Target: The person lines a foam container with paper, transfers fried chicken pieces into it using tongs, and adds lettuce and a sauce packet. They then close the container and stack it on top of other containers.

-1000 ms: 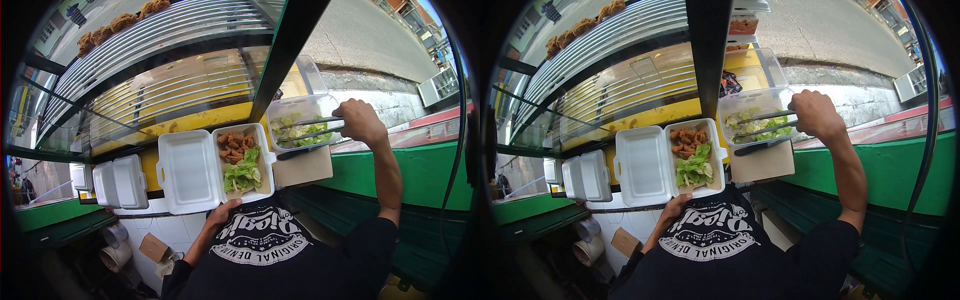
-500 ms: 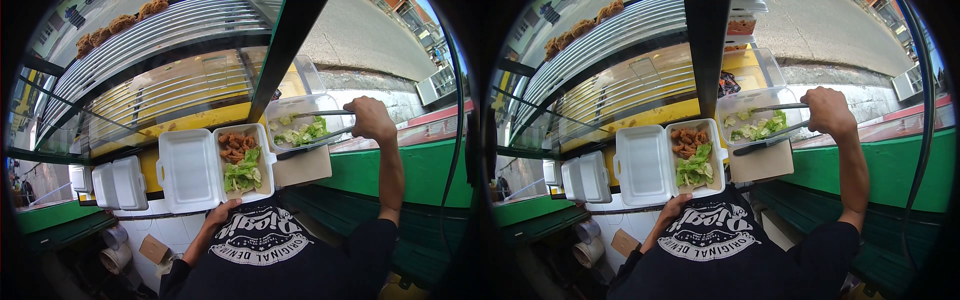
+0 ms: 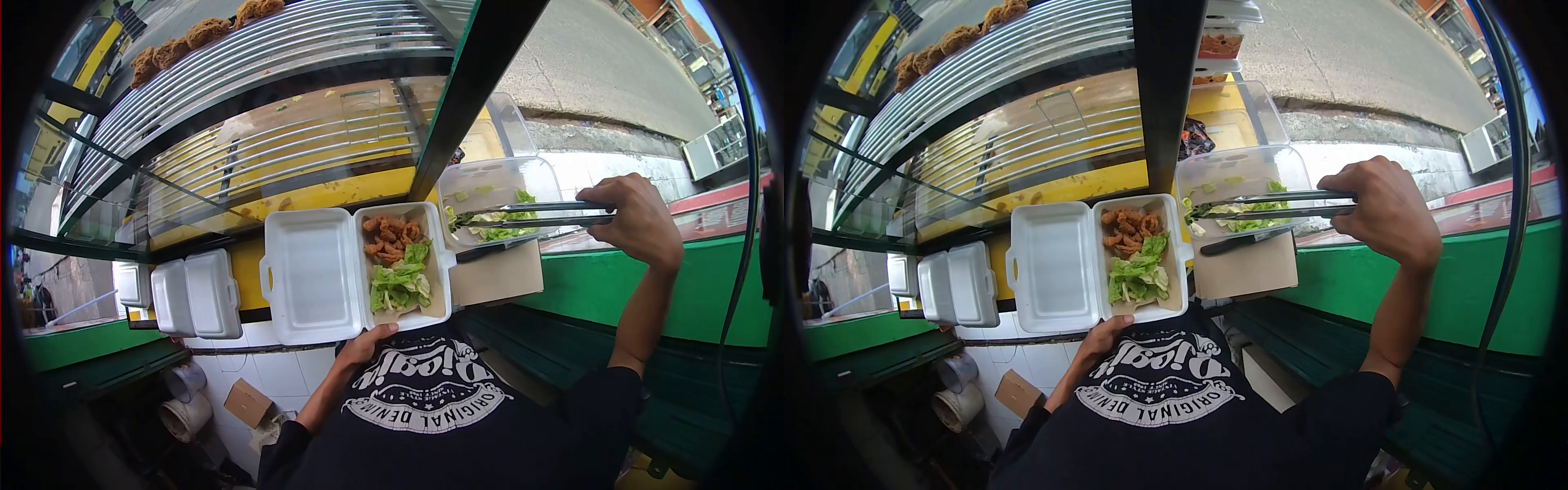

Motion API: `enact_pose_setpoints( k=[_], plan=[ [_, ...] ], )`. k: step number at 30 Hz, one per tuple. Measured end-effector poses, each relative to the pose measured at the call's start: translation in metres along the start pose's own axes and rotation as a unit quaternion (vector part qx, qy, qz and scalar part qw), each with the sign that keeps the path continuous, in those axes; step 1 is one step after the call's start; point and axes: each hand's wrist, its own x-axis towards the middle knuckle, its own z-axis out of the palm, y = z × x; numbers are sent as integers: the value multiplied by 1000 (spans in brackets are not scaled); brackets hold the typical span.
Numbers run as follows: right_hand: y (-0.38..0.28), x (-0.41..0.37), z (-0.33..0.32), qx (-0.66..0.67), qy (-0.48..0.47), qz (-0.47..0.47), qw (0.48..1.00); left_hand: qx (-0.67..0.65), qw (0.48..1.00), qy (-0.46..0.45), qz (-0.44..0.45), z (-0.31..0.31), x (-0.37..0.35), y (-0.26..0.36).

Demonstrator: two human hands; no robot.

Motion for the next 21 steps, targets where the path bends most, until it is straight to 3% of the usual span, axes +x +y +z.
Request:
enact_pose_setpoints(
  k=[3,5,7,9,11,16,19,21],
  plan=[
    [-8,-21,-10,50,40,-60,996,-17,999,11,-30,8,-10,10],
    [-17,-22,-4,41,12,-66,997,-28,1000,-3,-13,6,-7,6],
    [-22,-19,8,46,6,-151,987,-36,999,-18,4,6,-6,6],
    [-24,-22,-1,52,-22,-127,990,4,1000,4,-10,7,-7,9],
    [-19,-25,-15,53,5,-38,998,-13,1000,-4,-3,4,-1,2],
    [13,-4,-1,-144,88,63,984,-44,999,-5,-28,4,-1,-1],
    [16,27,20,-204,-30,129,970,-79,997,-25,-1,8,-2,-1],
    [14,35,29,-203,-38,126,970,-86,996,-5,1,12,-7,4]
  ],
)
